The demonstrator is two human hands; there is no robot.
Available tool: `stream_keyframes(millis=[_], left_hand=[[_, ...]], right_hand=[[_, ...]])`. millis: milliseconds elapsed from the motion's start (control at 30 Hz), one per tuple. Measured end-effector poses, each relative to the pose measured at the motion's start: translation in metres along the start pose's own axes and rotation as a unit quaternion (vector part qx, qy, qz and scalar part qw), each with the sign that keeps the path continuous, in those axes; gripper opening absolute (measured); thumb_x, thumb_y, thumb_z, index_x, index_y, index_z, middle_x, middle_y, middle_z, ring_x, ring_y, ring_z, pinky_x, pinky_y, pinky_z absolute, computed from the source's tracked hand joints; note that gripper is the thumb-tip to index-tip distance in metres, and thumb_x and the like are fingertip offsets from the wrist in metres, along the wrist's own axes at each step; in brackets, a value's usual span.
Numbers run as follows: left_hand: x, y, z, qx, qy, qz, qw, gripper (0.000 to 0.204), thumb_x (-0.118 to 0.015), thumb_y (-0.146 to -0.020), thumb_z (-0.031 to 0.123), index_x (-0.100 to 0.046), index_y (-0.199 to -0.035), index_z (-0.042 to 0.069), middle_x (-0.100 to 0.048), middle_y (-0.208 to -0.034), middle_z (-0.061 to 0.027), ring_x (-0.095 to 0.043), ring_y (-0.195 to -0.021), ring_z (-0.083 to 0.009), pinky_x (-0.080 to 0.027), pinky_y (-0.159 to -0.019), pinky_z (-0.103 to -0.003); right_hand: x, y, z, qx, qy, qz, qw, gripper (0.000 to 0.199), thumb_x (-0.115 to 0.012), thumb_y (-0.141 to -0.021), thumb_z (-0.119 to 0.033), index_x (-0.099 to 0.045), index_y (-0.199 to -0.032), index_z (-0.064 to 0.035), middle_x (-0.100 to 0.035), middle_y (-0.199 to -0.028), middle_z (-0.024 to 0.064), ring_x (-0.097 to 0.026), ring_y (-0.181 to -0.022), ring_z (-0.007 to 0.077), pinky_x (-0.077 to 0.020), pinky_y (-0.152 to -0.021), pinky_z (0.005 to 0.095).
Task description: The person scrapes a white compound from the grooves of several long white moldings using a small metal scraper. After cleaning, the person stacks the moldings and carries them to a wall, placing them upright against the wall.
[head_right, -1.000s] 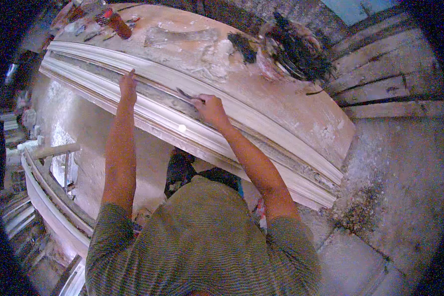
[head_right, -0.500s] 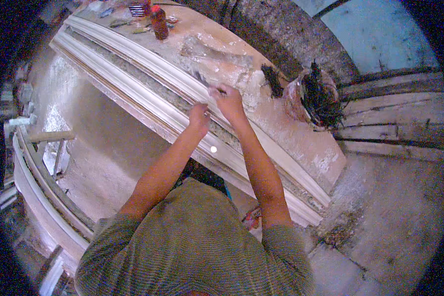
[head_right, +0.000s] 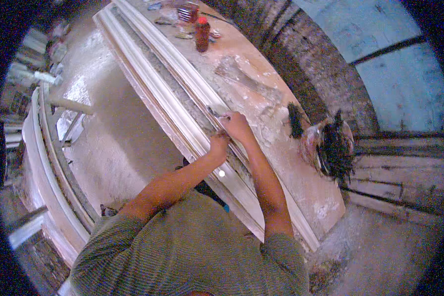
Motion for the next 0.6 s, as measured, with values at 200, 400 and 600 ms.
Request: stream_keyframes(millis=[200, 400, 600], left_hand=[[0.005, -0.009, 0.0, 0.074, 0.014, -0.058, 0.995, 0.024, -0.051, -0.078, -0.002, -0.063, -0.099, 0.0, -0.063, -0.09, -0.0056, -0.057, -0.081, -0.0169, -0.045, -0.071, -0.031], [0.003, -0.021, 0.016, 0.166, 0.089, -0.138, 0.972, 0.03, -0.059, -0.087, 0.016, -0.062, -0.115, 0.005, -0.066, -0.109, -0.0049, -0.058, -0.1, -0.0179, -0.044, -0.09, -0.031], [0.018, -0.011, 0.084, 0.219, 0.072, -0.378, 0.896, 0.054, -0.066, -0.088, 0.038, -0.052, -0.133, 0.012, -0.055, -0.133, -0.0007, -0.046, -0.127, -0.0193, -0.036, -0.106, -0.038]], right_hand=[[-0.017, -0.042, -0.045, 0.048, -0.026, 0.09, 0.995, 0.031, -0.063, -0.087, -0.023, -0.068, -0.11, -0.0022, -0.068, -0.098, 0.0244, -0.068, -0.09, 0.0365, -0.0516, -0.082, 0.0396], [-0.055, -0.152, -0.116, 0.087, -0.047, 0.096, 0.99, 0.028, -0.062, -0.09, -0.023, -0.068, -0.107, -0.0009, -0.068, -0.097, 0.0248, -0.068, -0.09, 0.0379, -0.0517, -0.082, 0.0418], [-0.086, -0.273, -0.194, 0.083, 0.01, 0.14, 0.987, 0.028, -0.062, -0.09, -0.024, -0.068, -0.107, -0.0021, -0.068, -0.095, 0.0255, -0.067, -0.089, 0.039, -0.0518, -0.081, 0.0418]])
Point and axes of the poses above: each hand's wrist, its own y-axis away from the middle knuckle, its own x-axis out of the back of the hand, z = x × y, the point moved 4 cm from there along -y, towards the middle knuckle
